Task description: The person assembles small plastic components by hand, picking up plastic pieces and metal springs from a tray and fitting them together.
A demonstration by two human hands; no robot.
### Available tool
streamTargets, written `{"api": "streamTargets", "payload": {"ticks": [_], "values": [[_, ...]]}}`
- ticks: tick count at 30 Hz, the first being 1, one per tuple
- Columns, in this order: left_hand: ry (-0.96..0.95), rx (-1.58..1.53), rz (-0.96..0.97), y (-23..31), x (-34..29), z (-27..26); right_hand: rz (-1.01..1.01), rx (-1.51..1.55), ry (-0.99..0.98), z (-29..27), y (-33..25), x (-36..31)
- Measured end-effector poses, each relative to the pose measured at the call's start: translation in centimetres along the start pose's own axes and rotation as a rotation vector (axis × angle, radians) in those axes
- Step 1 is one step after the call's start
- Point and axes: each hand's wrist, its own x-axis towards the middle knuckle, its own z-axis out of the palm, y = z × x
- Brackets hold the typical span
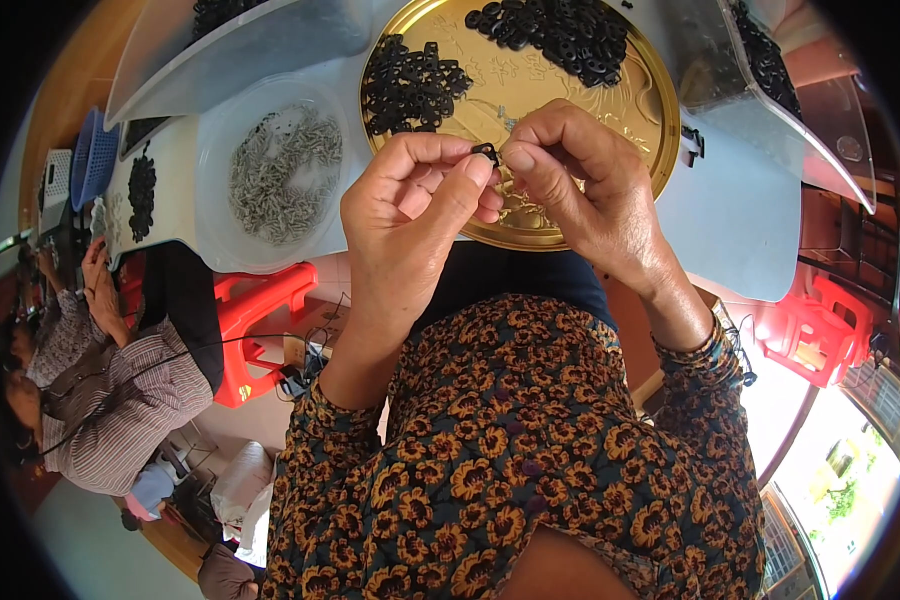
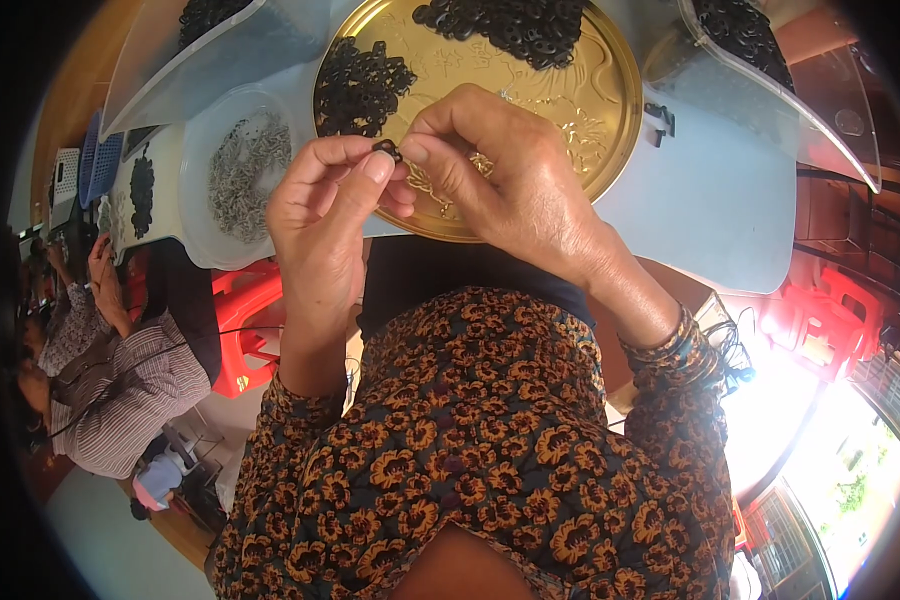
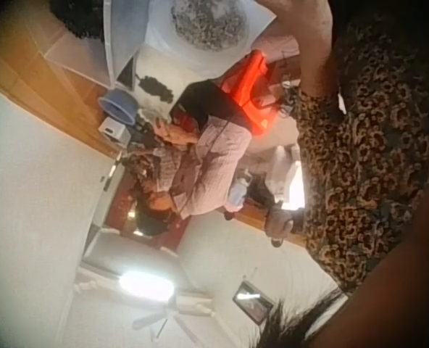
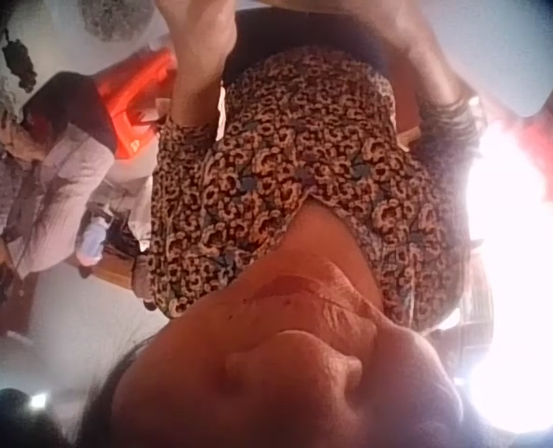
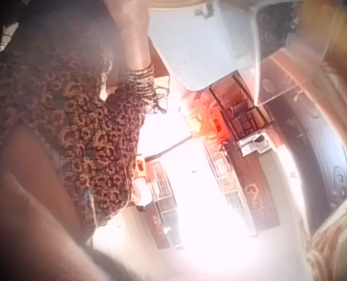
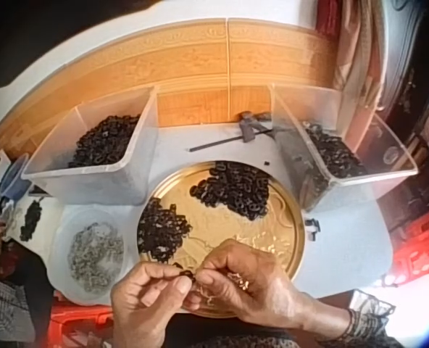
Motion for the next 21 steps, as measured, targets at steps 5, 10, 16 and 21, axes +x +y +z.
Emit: {"api": "streamTargets", "payload": {"ticks": [5,10,16,21], "values": [[-0.001,0.013,0.001,0.0,0.0,0.0,-0.033,-0.052,-0.017,-0.3,-0.1,0.3],[-0.025,0.031,0.001,-0.1,0.0,-0.2,-0.066,-0.050,-0.072,-0.6,0.1,0.6],[-0.042,0.073,0.002,-0.3,0.1,-0.5,-0.211,-0.198,-0.085,-1.0,-0.1,1.0],[-0.032,0.104,0.012,-0.6,0.2,-0.5,-0.206,-0.265,-0.050,-0.4,-0.6,0.7]]}}
